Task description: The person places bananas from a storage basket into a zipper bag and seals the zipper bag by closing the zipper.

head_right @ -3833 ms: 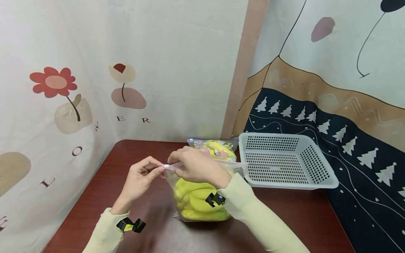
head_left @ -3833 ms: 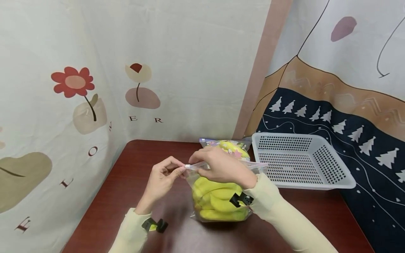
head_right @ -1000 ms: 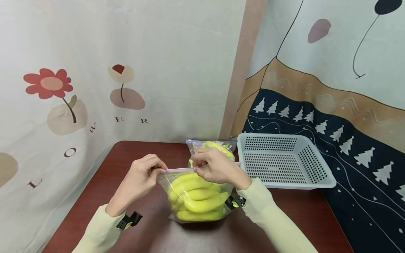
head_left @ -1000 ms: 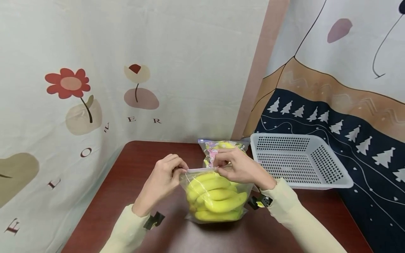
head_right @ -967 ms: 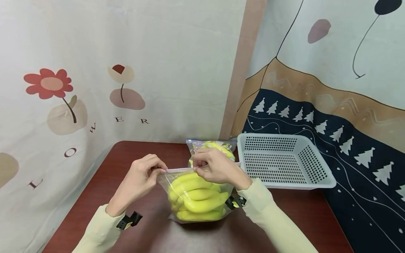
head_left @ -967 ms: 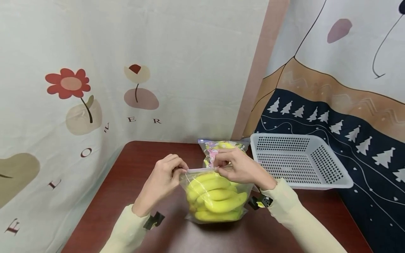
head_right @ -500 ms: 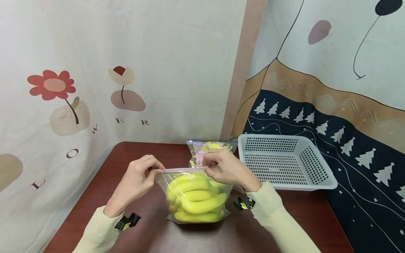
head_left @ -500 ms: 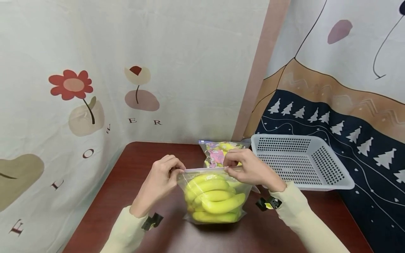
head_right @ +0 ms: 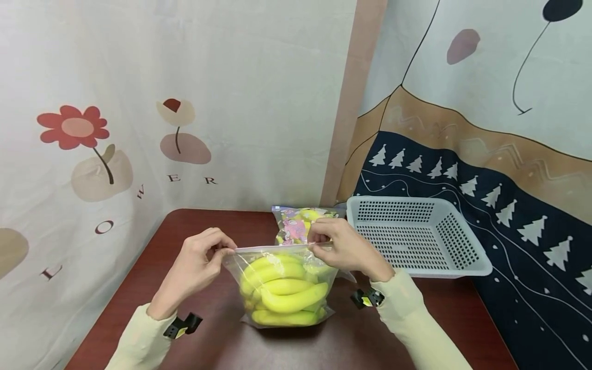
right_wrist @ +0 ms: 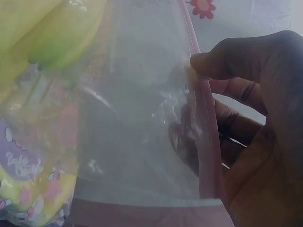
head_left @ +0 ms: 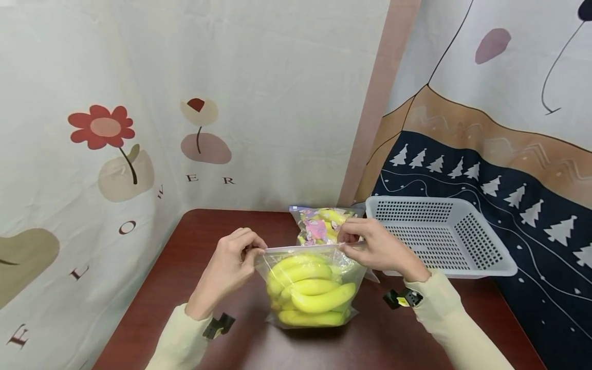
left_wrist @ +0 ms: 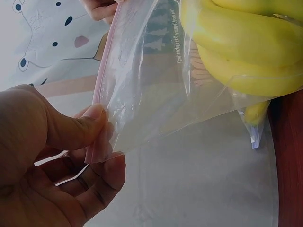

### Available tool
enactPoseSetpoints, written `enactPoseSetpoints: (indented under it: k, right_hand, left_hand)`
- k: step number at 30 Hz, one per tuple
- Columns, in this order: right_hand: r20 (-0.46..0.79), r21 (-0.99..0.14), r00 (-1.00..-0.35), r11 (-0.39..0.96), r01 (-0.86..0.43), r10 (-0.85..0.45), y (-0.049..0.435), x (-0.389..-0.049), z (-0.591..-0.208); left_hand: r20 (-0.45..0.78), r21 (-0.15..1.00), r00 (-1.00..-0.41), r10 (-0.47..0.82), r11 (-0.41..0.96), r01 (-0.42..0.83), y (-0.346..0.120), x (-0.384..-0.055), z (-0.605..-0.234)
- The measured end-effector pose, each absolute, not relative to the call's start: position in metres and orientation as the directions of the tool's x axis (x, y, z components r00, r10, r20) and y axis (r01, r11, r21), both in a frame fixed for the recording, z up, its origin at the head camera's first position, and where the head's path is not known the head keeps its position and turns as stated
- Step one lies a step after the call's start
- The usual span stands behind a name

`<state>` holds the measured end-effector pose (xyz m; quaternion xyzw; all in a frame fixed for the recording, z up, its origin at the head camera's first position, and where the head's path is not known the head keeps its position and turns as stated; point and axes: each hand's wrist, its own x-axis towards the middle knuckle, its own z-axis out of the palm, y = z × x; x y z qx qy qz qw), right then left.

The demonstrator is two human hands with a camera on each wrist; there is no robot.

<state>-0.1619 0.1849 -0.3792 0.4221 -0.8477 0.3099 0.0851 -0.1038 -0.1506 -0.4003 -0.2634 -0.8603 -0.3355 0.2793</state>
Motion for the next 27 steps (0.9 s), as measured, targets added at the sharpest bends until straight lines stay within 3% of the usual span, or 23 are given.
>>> enactPoseSetpoints:
  k: [7,27]
  right_hand:
    - [0.419,-0.447,-0.619,0.442,-0.777,-0.664,0.194,-0.162,-0.379]
    - [0.398,-0.46,-0.668,0.493,-0.739,-0.629,0.23,-0.161,-0.385]
  left_hand:
    - [0.64,0.446,-0.721,0.267,0.635,0.631,-0.154,-0.103,-0.399]
    - [0.61,0.496,-0.751,0.254,0.616,0.611,-0.159,-0.103,-0.402]
